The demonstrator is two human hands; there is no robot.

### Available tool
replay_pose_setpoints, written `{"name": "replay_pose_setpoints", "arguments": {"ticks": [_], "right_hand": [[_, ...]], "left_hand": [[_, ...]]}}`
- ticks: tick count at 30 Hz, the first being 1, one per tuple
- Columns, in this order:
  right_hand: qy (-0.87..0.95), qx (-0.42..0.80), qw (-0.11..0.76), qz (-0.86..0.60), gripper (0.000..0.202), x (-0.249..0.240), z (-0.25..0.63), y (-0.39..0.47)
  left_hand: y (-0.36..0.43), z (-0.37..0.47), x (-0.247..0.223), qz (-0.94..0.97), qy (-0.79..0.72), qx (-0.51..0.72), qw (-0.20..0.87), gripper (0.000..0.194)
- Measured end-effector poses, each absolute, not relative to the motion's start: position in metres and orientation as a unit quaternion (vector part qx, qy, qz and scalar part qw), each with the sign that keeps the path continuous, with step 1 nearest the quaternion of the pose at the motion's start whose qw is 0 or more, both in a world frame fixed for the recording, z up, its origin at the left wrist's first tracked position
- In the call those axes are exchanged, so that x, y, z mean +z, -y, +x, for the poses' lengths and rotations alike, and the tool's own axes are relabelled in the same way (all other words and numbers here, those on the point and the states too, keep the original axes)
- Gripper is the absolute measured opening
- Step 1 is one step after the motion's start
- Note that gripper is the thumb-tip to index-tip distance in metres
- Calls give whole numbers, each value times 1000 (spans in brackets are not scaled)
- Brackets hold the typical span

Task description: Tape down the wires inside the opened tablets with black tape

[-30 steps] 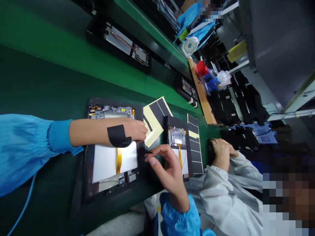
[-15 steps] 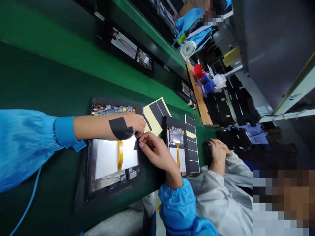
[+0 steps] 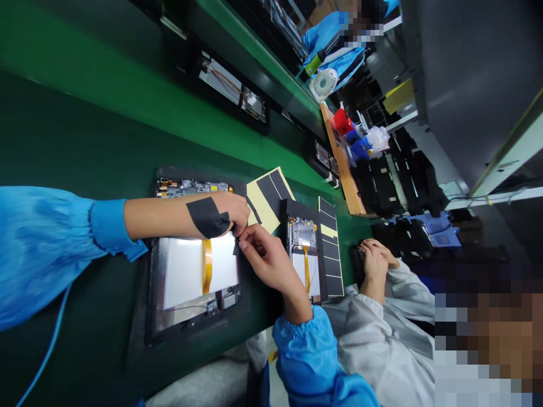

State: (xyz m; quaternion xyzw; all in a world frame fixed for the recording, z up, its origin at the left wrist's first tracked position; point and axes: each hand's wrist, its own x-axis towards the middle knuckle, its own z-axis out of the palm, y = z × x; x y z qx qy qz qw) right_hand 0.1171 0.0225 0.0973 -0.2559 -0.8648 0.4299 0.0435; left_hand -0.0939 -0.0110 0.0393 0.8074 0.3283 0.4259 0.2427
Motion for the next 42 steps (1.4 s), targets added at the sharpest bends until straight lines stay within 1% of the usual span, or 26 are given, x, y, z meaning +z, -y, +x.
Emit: {"name": "replay_pose_setpoints", "arguments": {"ticks": [5, 11, 12, 15, 16, 18, 20, 23, 26, 31, 35, 39, 42], "right_hand": [[855, 427, 68, -285, 5, 91, 116, -18], [825, 444, 100, -335, 6, 83, 112, -10], [823, 440, 106, -343, 8, 82, 111, -9], [812, 432, 142, -365, 25, 79, 111, -3], [804, 434, 162, -372, 25, 79, 112, -1], [785, 437, 201, -389, 17, 79, 117, 4], [780, 427, 221, -400, 17, 81, 125, 10], [809, 397, 211, -379, 14, 85, 135, 20], [839, 363, 209, -346, 18, 86, 138, 24], [893, 293, 198, -278, 21, 78, 134, 13], [919, 262, 182, -230, 25, 80, 136, 12], [923, 250, 186, -226, 21, 92, 146, 27], [914, 270, 195, -231, 18, 96, 151, 33]], "left_hand": [[12, -94, 37, 802, -346, 414, 257, 33], [13, -95, 38, 794, -343, 444, 234, 37], [13, -96, 38, 794, -340, 450, 229, 38], [13, -96, 39, 796, -328, 462, 215, 41], [13, -97, 38, 797, -325, 464, 211, 42], [13, -97, 37, 799, -319, 465, 206, 42], [12, -98, 35, 801, -316, 466, 204, 41], [12, -98, 35, 800, -322, 459, 211, 40], [13, -97, 38, 796, -344, 443, 228, 39], [19, -93, 48, 773, -406, 419, 249, 50], [19, -92, 51, 771, -416, 403, 263, 52], [17, -94, 49, 777, -398, 410, 264, 47], [15, -96, 46, 786, -371, 418, 263, 41]]}}
